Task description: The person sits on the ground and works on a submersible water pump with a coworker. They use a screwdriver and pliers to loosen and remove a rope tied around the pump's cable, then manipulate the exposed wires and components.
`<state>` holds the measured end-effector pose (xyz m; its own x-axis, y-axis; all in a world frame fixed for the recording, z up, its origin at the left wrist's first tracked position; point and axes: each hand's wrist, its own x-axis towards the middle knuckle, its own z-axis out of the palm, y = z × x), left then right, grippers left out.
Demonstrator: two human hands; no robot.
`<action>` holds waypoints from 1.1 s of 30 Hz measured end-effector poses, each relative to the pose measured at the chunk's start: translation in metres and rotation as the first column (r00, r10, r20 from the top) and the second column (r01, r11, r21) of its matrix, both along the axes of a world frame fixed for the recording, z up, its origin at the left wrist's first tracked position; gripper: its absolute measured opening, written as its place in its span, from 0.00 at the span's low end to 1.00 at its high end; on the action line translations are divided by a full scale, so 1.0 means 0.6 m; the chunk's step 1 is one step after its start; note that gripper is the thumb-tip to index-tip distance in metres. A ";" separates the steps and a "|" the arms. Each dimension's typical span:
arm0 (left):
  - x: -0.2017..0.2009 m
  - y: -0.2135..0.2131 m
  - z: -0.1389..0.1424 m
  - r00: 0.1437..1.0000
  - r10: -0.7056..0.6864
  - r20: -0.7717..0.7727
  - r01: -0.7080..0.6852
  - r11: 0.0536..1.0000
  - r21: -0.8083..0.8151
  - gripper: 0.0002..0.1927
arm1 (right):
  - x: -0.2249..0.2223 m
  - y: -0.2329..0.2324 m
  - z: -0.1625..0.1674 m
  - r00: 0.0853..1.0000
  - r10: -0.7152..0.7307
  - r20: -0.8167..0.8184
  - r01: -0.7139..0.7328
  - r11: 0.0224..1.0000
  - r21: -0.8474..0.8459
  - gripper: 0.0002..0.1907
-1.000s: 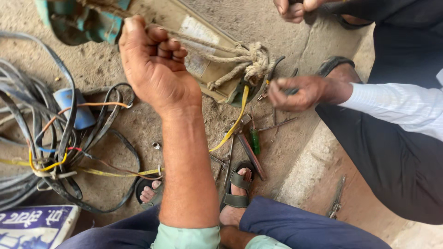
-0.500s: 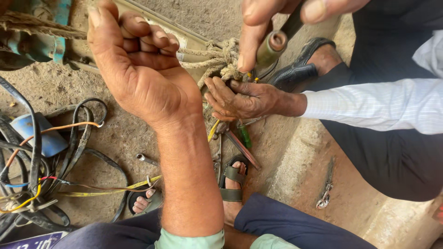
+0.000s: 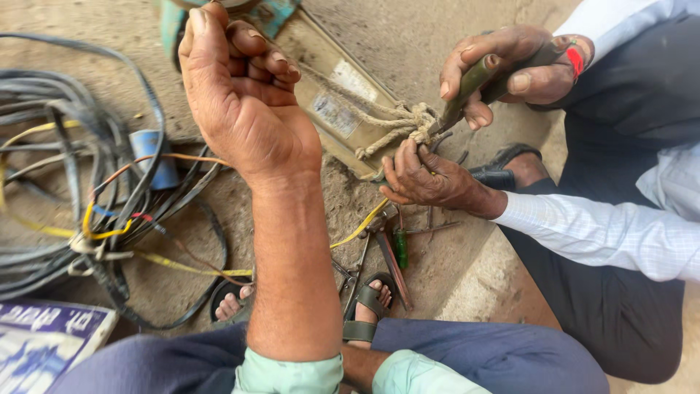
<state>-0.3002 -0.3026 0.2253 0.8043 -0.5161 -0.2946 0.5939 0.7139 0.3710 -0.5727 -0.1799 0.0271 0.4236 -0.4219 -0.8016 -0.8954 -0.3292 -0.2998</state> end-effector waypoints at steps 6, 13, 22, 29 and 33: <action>-0.039 0.065 0.096 0.986 0.011 0.167 0.001 0.997 -0.074 0.09 | 0.004 0.109 0.049 0.981 0.171 0.096 -0.180 0.980 0.088 0.17; -0.149 0.190 0.169 0.883 -0.145 0.447 0.176 0.984 -0.029 0.10 | -0.077 0.243 0.082 0.971 0.207 0.120 -0.205 0.978 -0.028 0.17; -0.148 0.378 0.248 0.782 0.023 0.622 0.067 0.990 -0.122 0.15 | -0.120 0.201 0.158 0.970 0.141 0.199 -0.100 0.974 -0.203 0.21; -0.183 0.327 0.190 0.881 -0.045 0.470 -0.050 0.981 0.188 0.11 | -0.079 0.194 0.206 0.966 0.117 0.232 -0.086 0.987 -0.137 0.23; -0.241 0.249 0.081 0.926 -0.372 0.070 0.272 0.781 0.562 0.10 | -0.079 0.149 0.182 0.962 -0.063 0.265 0.084 0.994 -0.068 0.21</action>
